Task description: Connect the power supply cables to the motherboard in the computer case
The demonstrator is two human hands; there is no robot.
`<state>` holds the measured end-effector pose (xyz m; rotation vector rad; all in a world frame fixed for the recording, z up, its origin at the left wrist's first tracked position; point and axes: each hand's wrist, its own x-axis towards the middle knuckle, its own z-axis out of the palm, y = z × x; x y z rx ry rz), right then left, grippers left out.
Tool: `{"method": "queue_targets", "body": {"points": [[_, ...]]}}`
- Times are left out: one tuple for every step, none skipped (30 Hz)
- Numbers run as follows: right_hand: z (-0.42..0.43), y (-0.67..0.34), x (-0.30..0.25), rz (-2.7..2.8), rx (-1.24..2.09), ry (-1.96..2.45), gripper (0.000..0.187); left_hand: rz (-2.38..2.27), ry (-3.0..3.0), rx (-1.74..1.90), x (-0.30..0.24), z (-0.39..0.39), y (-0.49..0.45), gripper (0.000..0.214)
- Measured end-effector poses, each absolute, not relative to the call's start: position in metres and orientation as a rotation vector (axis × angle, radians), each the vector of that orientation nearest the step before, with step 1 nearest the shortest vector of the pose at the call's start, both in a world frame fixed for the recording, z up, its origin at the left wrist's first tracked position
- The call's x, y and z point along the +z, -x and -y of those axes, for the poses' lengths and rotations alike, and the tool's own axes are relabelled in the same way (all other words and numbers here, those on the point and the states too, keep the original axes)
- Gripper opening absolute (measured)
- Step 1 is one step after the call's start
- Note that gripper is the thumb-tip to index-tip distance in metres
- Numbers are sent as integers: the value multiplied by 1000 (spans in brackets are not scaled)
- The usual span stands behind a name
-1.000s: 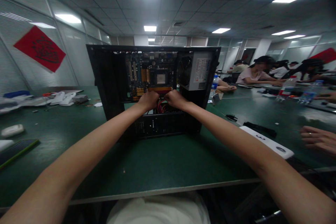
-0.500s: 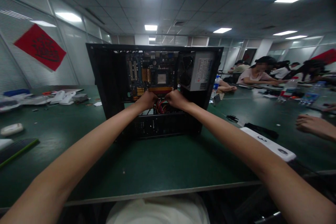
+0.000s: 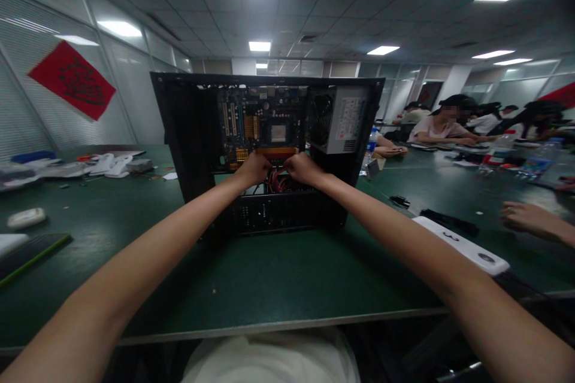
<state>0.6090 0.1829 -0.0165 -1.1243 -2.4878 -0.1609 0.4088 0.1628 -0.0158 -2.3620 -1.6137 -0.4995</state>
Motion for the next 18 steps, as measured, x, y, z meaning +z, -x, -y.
{"method": "queue_targets", "body": {"points": [[-184, -609, -17, 2483, -160, 1124, 32, 1622, 2360, -500, -16, -162, -409, 32], [-184, -609, -17, 2482, -161, 1121, 31, 1629, 2359, -498, -15, -161, -410, 32], [-185, -609, -17, 2482, -163, 1120, 31, 1634, 2360, -492, -15, -160, -411, 32], [-185, -608, -17, 2485, -166, 1122, 30, 1638, 2363, -484, -15, -159, -411, 31], [-186, -608, -17, 2489, -169, 1127, 30, 1639, 2368, -475, -14, -158, -412, 31], [-187, -608, -17, 2493, -173, 1133, 30, 1640, 2372, -466, -14, -157, -412, 31], [-187, -607, -17, 2495, -178, 1139, 30, 1641, 2374, -458, -13, -156, -412, 31], [-188, -607, -17, 2495, -180, 1144, 31, 1643, 2375, -451, -13, -156, -413, 32], [-188, -606, -17, 2490, -177, 1148, 31, 1644, 2375, -448, -13, -155, -413, 33], [-188, -606, -17, 2482, -170, 1150, 32, 1646, 2372, -447, -12, -155, -413, 34], [-189, -606, -16, 2474, -159, 1153, 32, 1650, 2369, -447, -12, -155, -413, 34], [-189, -606, -16, 2466, -148, 1153, 32, 1656, 2367, -446, -12, -155, -414, 34], [-189, -606, -16, 2459, -138, 1151, 33, 1663, 2363, -446, -12, -155, -414, 34], [-189, -606, -16, 2456, -131, 1147, 32, 1672, 2359, -447, -11, -154, -414, 34], [-189, -606, -16, 2456, -126, 1141, 32, 1682, 2354, -447, -11, -154, -415, 33], [-189, -606, -16, 2456, -123, 1136, 32, 1692, 2350, -446, -11, -154, -415, 33], [-188, -606, -16, 2456, -123, 1134, 32, 1702, 2346, -447, -11, -153, -415, 33], [-188, -606, -16, 2455, -124, 1134, 32, 1711, 2341, -448, -11, -153, -416, 33]]}}
